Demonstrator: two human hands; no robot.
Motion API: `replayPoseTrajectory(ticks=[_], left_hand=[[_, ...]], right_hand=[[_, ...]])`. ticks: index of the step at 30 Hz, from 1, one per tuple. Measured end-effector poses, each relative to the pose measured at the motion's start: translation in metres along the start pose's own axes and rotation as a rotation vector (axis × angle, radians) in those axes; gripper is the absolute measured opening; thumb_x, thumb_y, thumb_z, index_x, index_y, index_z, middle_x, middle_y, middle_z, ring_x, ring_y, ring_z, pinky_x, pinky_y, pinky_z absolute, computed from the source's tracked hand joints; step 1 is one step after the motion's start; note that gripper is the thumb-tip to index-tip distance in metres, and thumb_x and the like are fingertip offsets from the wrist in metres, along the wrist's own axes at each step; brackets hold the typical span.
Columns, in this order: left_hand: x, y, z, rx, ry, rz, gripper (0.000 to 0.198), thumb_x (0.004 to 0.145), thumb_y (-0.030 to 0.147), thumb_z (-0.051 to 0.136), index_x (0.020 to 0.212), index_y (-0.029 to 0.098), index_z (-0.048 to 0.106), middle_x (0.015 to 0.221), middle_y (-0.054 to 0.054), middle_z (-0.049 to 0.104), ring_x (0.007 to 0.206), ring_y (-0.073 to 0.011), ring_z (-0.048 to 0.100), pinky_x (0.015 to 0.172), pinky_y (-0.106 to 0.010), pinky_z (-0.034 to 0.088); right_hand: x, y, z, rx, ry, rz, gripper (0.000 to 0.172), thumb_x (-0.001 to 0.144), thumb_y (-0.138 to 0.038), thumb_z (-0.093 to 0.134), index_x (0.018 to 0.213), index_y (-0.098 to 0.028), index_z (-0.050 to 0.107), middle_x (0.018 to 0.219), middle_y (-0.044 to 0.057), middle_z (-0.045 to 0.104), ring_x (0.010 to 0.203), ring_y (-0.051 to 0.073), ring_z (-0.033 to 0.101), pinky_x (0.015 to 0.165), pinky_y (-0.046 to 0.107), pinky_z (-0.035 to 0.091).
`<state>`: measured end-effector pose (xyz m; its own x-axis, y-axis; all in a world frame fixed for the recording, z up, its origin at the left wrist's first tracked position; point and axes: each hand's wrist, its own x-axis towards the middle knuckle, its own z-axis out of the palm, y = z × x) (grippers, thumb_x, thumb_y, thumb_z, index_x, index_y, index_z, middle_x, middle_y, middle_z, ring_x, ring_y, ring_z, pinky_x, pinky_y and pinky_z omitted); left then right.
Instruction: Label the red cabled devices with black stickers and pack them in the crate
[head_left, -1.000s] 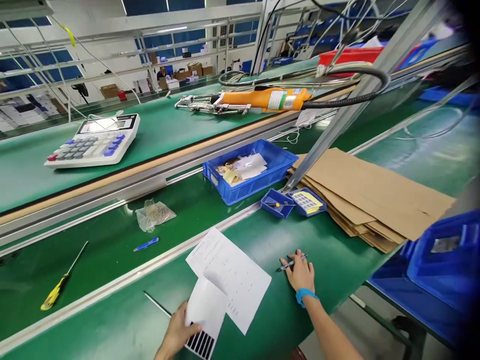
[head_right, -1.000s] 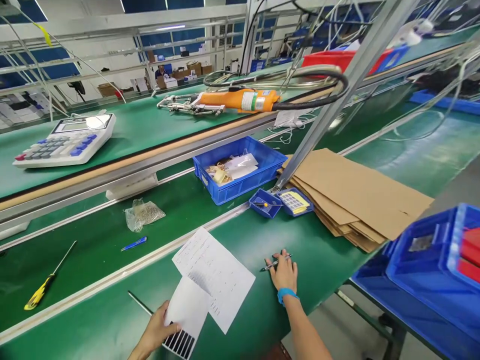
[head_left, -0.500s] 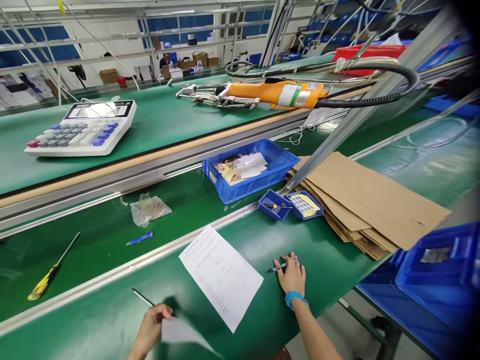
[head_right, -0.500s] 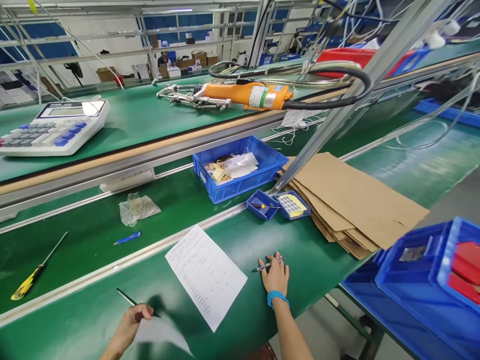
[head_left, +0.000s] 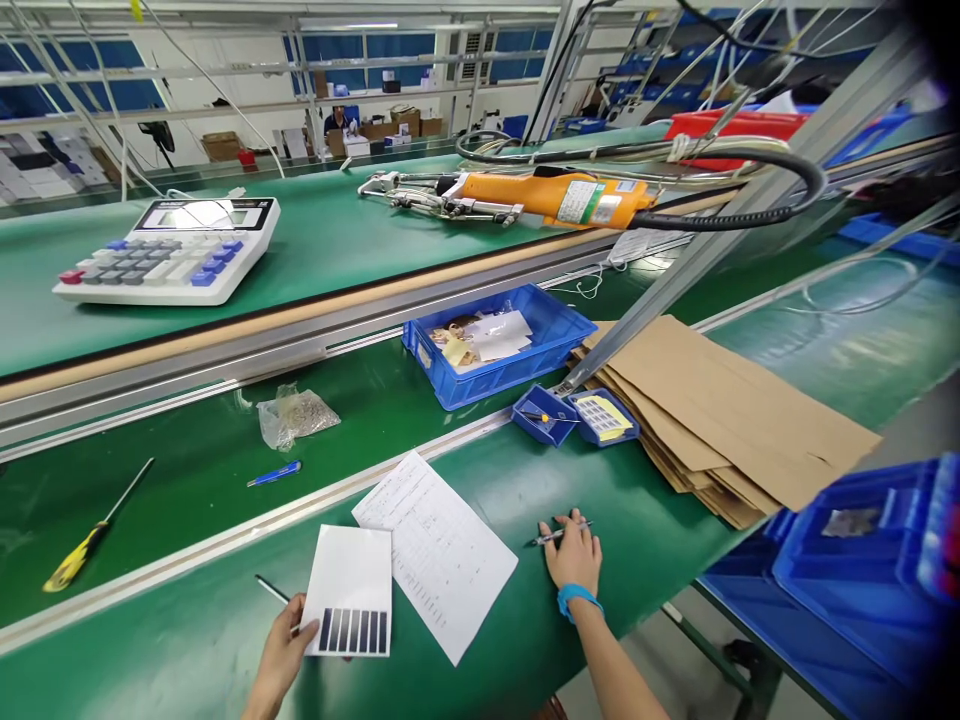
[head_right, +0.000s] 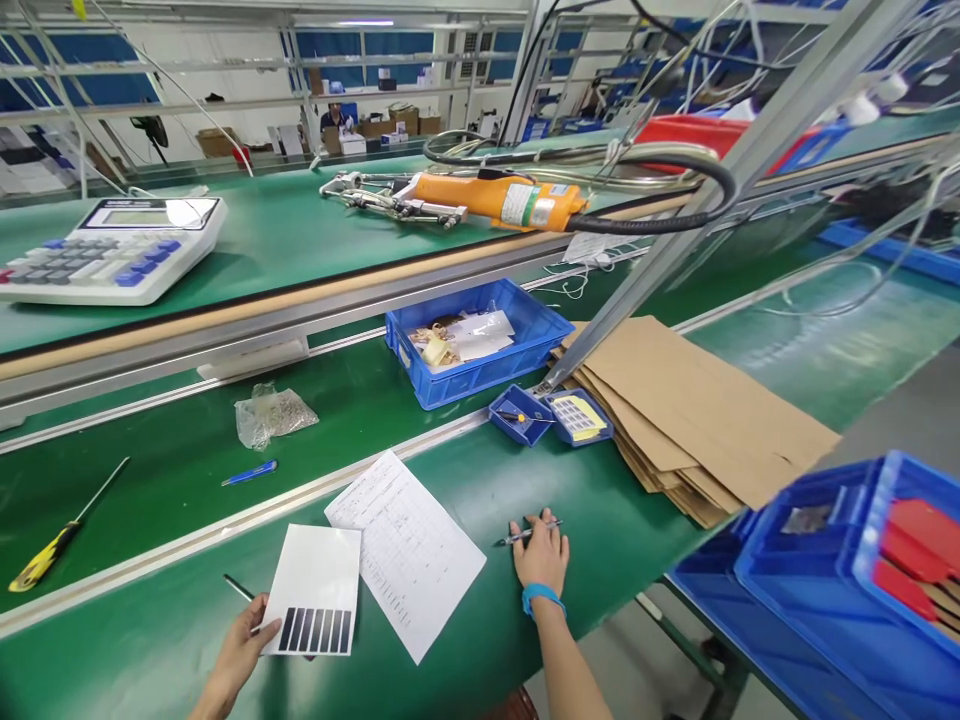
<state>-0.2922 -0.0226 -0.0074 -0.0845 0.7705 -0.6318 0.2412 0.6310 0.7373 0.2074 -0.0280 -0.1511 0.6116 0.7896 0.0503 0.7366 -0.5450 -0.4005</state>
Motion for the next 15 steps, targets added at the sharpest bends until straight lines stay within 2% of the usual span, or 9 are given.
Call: replayPoseTrajectory(ticks=[6,11,15], left_hand=[[-0.009,-0.024,-0.005,-0.091,0.106,-0.068,0.040,0.043,0.049,0.076,0.073,0.024,0.065,0.071,0.001,0.069,0.072,-0.0286,0.063,0.075,-0.036,0.047],[-0.024,-0.036,-0.018,-0.182,0.214,-0.101,0.042,0.053,0.055,0.074,0.085,0.030,0.063,0.062,0.006,0.065,0.065,-0.0246,0.062,0.069,-0.033,0.047],[-0.029,-0.048,-0.040,-0.241,0.399,-0.117,0.045,0.050,0.054,0.073,0.089,0.034,0.062,0.063,0.007,0.065,0.067,-0.0260,0.063,0.071,-0.034,0.049]], right_hand=[[0.002,0.001,0.000,0.014,-0.027,0.031,0.060,0.082,-0.063,0.026,0.106,-0.017,0.056,0.145,0.020,0.044,0.134,0.034,0.038,0.112,0.055,0.025],[0.009,0.003,0.001,0.028,-0.056,0.061,0.057,0.077,-0.063,0.031,0.101,-0.017,0.055,0.147,0.021,0.041,0.137,0.035,0.034,0.109,0.057,0.027],[0.016,-0.002,0.006,0.001,-0.071,0.098,0.047,0.077,-0.055,0.036,0.095,-0.016,0.054,0.144,0.024,0.044,0.136,0.036,0.036,0.109,0.056,0.028]])
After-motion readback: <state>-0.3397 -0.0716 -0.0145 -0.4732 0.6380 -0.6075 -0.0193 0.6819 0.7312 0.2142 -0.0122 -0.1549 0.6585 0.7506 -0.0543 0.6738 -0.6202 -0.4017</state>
